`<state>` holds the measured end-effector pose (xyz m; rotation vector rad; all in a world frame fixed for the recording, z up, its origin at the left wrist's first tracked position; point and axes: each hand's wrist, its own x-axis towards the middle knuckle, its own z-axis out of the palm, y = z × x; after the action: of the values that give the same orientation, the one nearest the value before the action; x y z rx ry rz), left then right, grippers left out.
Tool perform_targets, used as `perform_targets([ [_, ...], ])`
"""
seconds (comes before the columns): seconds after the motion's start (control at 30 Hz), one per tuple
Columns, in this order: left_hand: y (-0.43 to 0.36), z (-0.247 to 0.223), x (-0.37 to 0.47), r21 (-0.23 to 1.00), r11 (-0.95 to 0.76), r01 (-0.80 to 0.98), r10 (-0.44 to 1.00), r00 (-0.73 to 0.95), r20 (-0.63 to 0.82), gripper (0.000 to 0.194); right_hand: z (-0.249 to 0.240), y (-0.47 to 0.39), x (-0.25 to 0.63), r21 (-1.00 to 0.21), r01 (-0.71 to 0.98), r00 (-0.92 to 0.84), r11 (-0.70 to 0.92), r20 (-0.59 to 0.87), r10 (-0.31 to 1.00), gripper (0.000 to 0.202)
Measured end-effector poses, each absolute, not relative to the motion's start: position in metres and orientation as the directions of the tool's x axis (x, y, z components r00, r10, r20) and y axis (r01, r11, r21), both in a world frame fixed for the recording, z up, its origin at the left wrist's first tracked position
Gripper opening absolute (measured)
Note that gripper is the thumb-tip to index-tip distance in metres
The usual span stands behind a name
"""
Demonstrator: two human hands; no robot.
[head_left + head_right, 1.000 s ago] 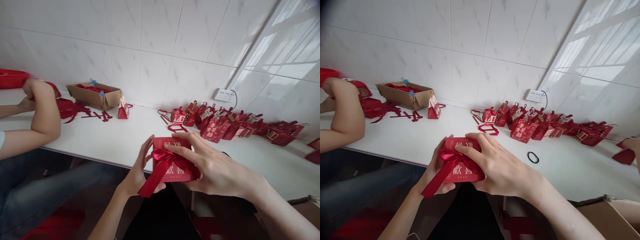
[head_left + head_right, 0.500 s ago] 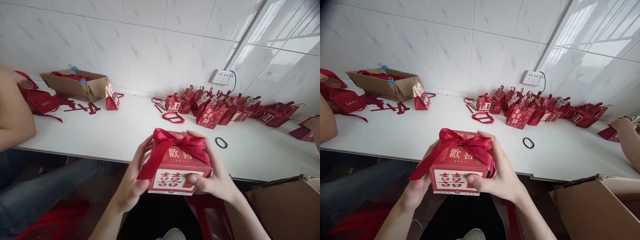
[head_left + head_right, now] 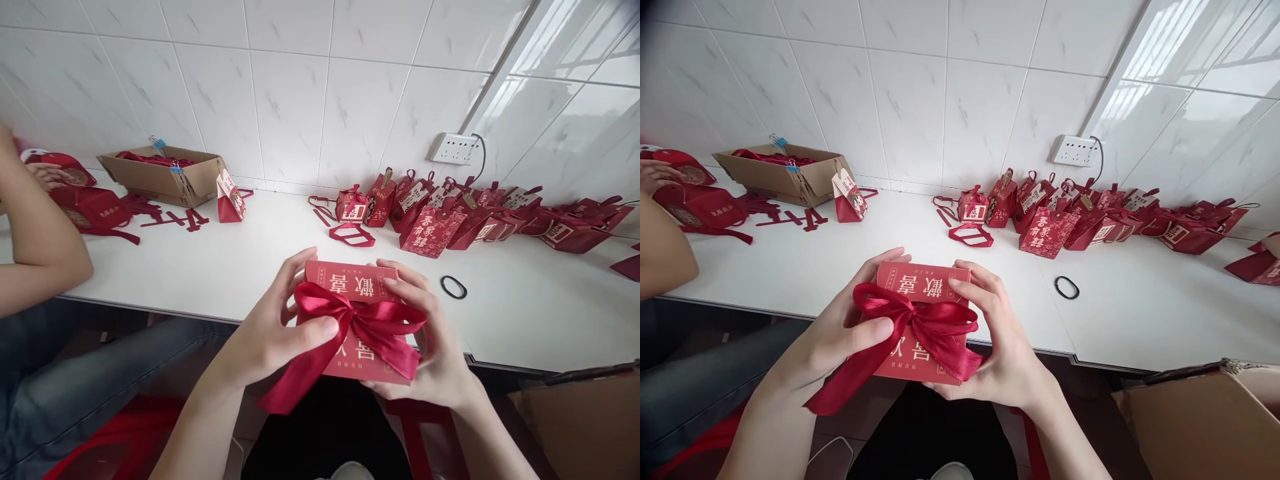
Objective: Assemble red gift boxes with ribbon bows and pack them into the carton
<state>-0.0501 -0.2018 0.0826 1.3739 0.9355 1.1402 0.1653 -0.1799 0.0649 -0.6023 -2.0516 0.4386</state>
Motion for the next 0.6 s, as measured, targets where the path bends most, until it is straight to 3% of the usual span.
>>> perform_targets([
  [0.33,-0.209,0.075,-0.048,0.988,-0.133,-0.072,0.937,0.315,0.149,0.081,0.060,-0.177,0.168,-0.528,0.246,-0.451,0.813,0.680,0.578,0.086],
  [0.6,-0.218,0.066,-0.057,0.991,-0.127,-0.050,0.940,0.313,0.136,0.090,0.049,-0.175,0.157,-0.616,0.191,-0.469,0.764,0.627,0.622,0.086],
])
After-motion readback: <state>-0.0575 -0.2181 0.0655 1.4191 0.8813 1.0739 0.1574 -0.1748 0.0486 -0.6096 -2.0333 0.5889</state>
